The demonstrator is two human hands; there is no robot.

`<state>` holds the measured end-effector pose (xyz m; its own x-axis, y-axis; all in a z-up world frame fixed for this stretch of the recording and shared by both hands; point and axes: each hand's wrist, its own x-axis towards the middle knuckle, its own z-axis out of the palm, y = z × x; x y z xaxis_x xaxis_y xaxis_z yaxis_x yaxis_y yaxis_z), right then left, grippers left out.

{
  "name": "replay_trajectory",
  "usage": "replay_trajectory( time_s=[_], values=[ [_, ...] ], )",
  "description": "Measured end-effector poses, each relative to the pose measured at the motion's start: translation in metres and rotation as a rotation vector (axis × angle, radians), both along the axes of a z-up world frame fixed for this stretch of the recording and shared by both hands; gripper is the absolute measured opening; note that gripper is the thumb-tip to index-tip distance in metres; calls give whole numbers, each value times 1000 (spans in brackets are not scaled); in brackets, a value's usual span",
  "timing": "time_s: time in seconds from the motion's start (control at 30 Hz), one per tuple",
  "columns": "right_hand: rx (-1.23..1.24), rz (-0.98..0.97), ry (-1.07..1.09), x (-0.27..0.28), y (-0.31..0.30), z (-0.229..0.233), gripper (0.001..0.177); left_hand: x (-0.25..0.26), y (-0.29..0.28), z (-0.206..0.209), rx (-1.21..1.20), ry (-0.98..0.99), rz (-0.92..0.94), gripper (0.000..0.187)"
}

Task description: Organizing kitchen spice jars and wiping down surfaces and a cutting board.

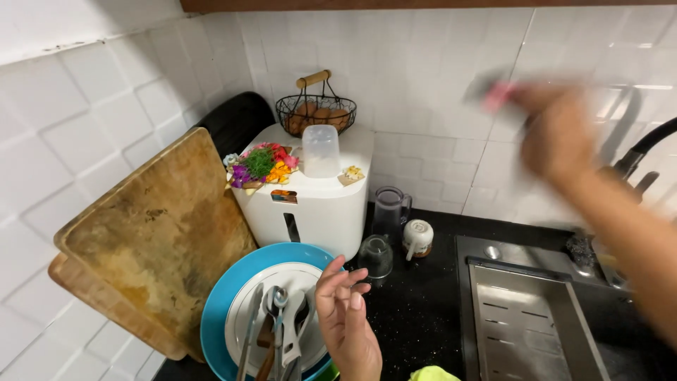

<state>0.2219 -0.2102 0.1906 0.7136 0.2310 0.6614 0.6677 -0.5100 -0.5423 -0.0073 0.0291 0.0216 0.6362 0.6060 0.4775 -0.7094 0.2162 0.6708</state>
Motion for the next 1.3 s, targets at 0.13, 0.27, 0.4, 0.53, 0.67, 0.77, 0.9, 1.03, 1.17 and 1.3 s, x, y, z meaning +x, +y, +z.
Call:
replay_trajectory(
  time_s=[0.13, 0.27, 0.4, 0.53, 0.67, 0.77, 0.9, 1.03, 1.17, 1.3],
  values=[
    [-375, -525, -1127, 56, -70, 51, 36, -2, -1, 1, 43, 37, 17, 30],
    [-435, -597, -1057, 68, -87, 60, 23, -3, 1, -1, 89, 23, 57, 31],
    [-453, -594, -950, 58, -88, 55, 20, -3, 1, 2, 97, 34, 68, 30],
    [-511, -563, -761, 48, -68, 45, 24, -11, -3, 0, 123, -17, 49, 29],
    [-593, -243, -806, -36, -45, 44, 28, -22, -13, 7, 200, -84, -35, 33],
    [-1294, 151, -278, -132, -76, -56, 46, -36, -25, 13, 299, -129, -89, 36],
    [-693, 370, -458, -254, -132, -125, 33, -62, -47, 11, 523, -56, -161, 36],
    [-376, -243, 101, -316, -261, -230, 22, -84, -75, -10, 1248, 230, -218, 53],
    [-432, -881, 178, -397, -370, -328, 20, -114, -93, -94, 1771, 329, -126, 72],
    [-636, -1026, 153, -418, -390, -338, 26, -139, -99, -136, 1765, 457, -29, 52]
  ],
)
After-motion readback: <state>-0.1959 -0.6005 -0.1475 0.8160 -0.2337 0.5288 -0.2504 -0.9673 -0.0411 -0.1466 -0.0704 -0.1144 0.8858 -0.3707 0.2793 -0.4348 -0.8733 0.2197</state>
